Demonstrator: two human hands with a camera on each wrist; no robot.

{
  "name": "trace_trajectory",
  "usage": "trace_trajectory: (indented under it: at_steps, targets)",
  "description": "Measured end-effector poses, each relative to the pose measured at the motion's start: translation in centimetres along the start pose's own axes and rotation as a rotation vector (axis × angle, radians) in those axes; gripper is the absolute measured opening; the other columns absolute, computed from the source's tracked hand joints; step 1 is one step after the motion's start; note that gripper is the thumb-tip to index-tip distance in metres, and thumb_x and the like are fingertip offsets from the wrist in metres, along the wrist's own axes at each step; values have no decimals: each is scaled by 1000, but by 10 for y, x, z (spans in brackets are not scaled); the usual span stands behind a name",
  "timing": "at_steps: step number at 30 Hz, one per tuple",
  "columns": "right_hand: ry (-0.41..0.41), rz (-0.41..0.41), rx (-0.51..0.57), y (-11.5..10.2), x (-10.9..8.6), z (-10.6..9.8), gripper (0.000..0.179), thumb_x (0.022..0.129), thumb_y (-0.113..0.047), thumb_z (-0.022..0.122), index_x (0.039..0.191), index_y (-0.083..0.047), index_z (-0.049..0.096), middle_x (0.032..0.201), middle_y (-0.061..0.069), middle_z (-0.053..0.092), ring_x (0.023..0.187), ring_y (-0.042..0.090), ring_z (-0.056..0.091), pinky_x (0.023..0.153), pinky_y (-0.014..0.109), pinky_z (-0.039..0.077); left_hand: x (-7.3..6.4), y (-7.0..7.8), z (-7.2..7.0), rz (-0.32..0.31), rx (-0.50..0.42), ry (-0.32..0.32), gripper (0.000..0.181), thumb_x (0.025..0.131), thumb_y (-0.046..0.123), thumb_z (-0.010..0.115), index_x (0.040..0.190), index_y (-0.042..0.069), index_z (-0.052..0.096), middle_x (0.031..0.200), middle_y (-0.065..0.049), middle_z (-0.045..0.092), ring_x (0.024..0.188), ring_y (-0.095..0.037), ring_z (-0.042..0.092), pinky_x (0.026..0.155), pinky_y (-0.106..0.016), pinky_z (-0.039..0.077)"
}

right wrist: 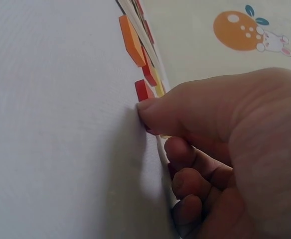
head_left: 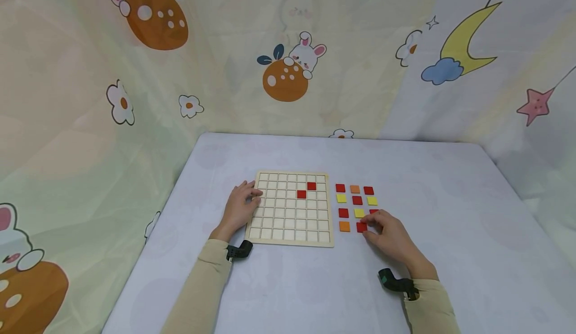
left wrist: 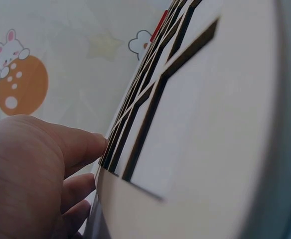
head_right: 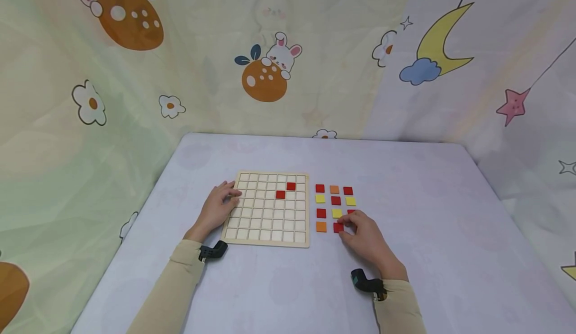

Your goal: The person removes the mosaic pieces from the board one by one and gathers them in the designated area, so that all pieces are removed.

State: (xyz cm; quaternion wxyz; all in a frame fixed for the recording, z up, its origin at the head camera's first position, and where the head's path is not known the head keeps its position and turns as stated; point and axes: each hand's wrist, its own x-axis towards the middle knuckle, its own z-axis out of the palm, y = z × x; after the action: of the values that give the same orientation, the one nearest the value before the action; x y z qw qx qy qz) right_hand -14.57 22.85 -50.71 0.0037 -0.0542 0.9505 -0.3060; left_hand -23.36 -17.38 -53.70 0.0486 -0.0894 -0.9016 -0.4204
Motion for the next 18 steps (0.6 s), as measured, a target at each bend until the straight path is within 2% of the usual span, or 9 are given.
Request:
trace_trajectory:
  at_steps: [8, 14, 18]
  targets:
    - [3, -7, 1, 0, -1, -1, 27, 82, -10, 77, 108, -11, 72, 98, 2, 59, 87, 19, 51, 68, 21, 50, 0, -1, 0, 8, -2, 2, 18, 94, 14, 64, 110, 9, 72, 147, -13, 48, 145, -31, 28, 124, -45, 9]
    - [4, 17, 40, 0, -2, 0, 27, 83, -18, 78, 109, -12, 72, 100, 2, 59, 88, 19, 50, 65, 19, 49, 0, 0, 0, 7, -6, 1, 18, 95, 13, 63, 110, 9, 72, 147, -13, 48, 145, -31, 27, 124, -45, 10]
    - [31, 24, 63, 3, -1, 0, 23, 86, -20, 75, 107, -11, 71, 96, 2, 59, 83, 19, 50, 61, 19, 46, 0, 0, 0, 5, -2, -4, 18, 95, 14, 63, 110, 9, 72, 147, -13, 47, 146, -30, 27, 124, -45, 9]
